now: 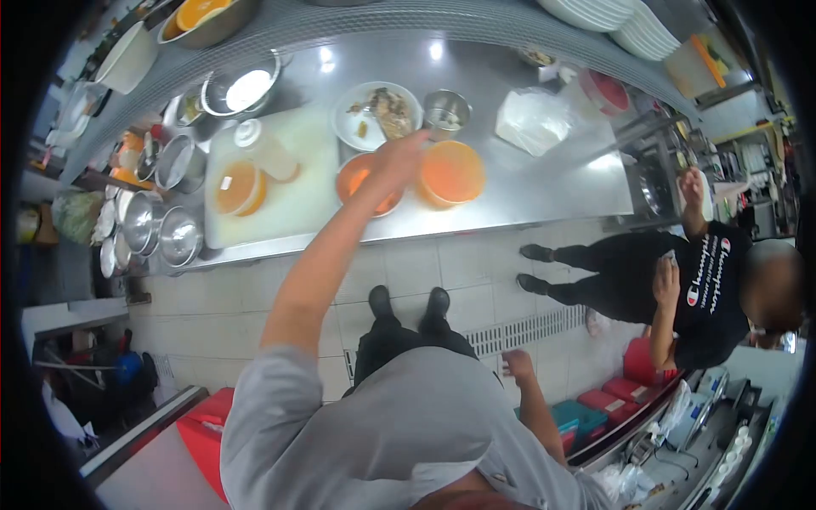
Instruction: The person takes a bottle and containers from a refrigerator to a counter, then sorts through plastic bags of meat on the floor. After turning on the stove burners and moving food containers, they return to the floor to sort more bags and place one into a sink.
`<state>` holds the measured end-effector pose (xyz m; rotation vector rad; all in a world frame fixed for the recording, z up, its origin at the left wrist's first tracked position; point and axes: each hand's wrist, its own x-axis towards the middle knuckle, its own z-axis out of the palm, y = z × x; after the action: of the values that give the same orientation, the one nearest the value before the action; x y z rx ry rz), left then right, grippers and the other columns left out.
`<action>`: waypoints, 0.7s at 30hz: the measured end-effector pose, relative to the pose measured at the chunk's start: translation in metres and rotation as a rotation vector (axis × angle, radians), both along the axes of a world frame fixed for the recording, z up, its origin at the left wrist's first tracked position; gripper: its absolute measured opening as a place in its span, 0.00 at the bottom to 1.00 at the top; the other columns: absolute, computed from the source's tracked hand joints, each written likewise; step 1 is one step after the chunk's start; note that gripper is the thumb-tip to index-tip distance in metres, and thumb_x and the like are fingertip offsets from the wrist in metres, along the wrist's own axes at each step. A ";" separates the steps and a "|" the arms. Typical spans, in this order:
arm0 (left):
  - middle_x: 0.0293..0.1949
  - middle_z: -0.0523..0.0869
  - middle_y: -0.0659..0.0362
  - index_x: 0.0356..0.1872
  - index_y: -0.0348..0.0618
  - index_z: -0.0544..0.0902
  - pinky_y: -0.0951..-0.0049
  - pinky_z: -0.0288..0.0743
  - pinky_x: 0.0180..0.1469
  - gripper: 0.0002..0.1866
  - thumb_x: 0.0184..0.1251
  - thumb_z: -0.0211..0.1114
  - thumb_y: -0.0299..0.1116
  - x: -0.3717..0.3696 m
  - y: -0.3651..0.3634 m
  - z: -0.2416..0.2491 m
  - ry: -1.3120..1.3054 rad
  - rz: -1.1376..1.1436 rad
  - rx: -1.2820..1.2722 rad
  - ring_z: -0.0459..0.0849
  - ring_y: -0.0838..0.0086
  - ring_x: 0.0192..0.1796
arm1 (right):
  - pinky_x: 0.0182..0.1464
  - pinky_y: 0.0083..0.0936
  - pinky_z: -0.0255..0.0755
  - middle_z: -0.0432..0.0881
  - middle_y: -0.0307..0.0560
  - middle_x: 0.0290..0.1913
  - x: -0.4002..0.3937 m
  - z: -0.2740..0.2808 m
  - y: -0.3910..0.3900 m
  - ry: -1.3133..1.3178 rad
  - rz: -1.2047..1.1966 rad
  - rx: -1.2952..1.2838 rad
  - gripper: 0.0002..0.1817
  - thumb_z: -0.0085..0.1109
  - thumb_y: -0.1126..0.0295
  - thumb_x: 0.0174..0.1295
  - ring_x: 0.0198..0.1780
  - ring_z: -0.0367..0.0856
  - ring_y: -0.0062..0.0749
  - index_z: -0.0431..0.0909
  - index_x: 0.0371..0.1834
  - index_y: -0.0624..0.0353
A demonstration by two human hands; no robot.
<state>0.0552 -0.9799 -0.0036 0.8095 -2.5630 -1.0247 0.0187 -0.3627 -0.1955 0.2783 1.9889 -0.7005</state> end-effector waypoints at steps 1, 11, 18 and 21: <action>0.52 0.86 0.45 0.62 0.48 0.77 0.53 0.77 0.55 0.22 0.67 0.58 0.33 -0.027 -0.013 -0.005 -0.064 -0.020 -0.002 0.84 0.49 0.54 | 0.31 0.35 0.81 0.83 0.51 0.38 0.014 0.009 0.004 0.007 -0.075 0.000 0.19 0.64 0.59 0.63 0.36 0.85 0.40 0.78 0.44 0.66; 0.48 0.88 0.49 0.43 0.43 0.88 0.57 0.81 0.54 0.11 0.62 0.62 0.31 -0.125 -0.045 -0.046 -0.429 -0.075 -0.211 0.86 0.56 0.53 | 0.23 0.27 0.69 0.78 0.42 0.23 0.096 -0.009 0.093 0.200 0.059 -0.053 0.16 0.64 0.60 0.63 0.25 0.76 0.27 0.81 0.35 0.65; 0.40 0.89 0.49 0.41 0.43 0.88 0.58 0.80 0.51 0.14 0.63 0.64 0.41 -0.120 -0.060 -0.056 -0.170 -0.033 -0.231 0.87 0.54 0.45 | 0.23 0.28 0.72 0.77 0.41 0.24 0.080 -0.018 0.094 0.245 0.111 -0.045 0.15 0.66 0.61 0.61 0.25 0.79 0.29 0.79 0.36 0.64; 0.39 0.89 0.48 0.41 0.42 0.88 0.57 0.80 0.50 0.16 0.63 0.65 0.43 -0.086 -0.072 -0.025 0.084 0.025 -0.162 0.88 0.55 0.44 | 0.26 0.35 0.79 0.78 0.43 0.29 0.058 0.007 0.064 0.152 -0.081 0.001 0.14 0.64 0.62 0.62 0.28 0.81 0.33 0.76 0.41 0.61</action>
<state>-0.0313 -1.0522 -0.0290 0.7379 -2.5192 -0.8128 0.0771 -0.2985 -0.1883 0.3161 2.1319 -0.7920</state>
